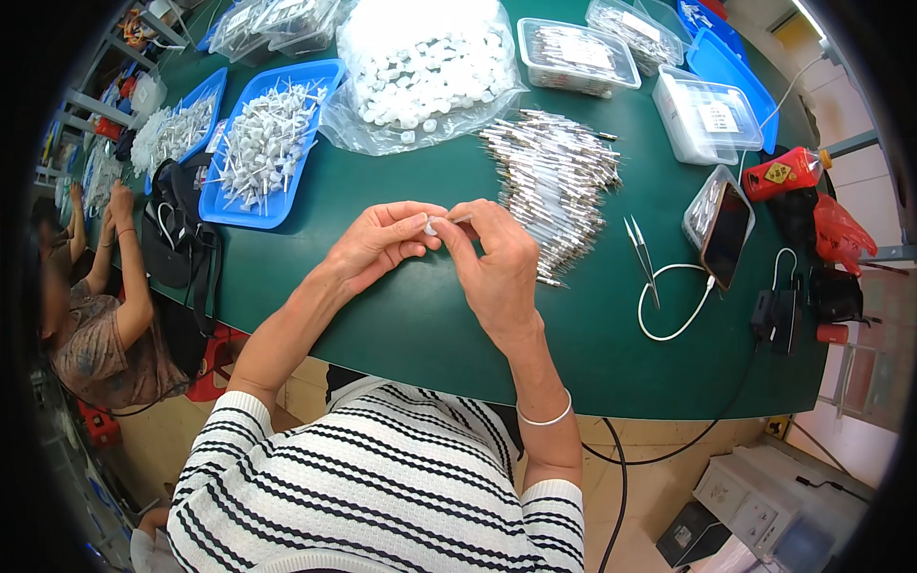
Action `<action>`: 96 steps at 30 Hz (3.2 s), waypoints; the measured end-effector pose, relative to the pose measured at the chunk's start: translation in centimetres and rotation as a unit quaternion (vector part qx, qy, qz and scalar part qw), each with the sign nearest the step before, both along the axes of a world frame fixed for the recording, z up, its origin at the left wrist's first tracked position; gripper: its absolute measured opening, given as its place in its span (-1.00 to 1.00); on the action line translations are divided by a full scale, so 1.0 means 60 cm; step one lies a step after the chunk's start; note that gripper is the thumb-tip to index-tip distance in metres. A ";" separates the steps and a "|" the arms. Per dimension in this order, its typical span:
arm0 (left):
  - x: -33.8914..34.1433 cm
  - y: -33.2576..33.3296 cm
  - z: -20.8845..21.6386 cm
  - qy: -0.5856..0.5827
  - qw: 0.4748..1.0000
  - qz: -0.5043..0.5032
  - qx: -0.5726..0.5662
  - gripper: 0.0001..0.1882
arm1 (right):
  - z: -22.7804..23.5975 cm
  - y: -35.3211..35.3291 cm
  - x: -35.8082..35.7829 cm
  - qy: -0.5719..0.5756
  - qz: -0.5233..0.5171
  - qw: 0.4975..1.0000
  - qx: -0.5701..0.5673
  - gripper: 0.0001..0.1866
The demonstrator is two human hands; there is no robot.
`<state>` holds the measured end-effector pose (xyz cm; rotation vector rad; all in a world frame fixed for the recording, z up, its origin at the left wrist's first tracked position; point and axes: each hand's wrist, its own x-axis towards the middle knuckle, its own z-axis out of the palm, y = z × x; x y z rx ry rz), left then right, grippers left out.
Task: The person sits at a green workbench and repeatedly assembles small white plastic caps onto metal rods. They pick up a cap, align it with a rod, and press it into place, then place the finished unit into a blue tray. The process is repetitive and involves handling small parts with both hands.
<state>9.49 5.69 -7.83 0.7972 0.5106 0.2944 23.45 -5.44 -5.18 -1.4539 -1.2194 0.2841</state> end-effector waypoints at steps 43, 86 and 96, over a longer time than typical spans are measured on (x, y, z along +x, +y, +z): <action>0.001 -0.005 -0.004 -0.005 1.000 0.001 -0.014 -0.73 | -0.017 0.001 -0.003 0.149 0.016 0.987 -0.050 -0.89; -0.007 -0.006 0.004 0.001 0.969 0.045 0.243 -0.77 | 0.009 -0.012 0.018 -0.085 0.036 0.993 -0.076 -0.94; -0.008 -0.009 0.000 -0.029 0.968 0.061 0.240 -0.80 | -0.004 -0.012 0.005 0.049 0.041 0.991 -0.120 -0.89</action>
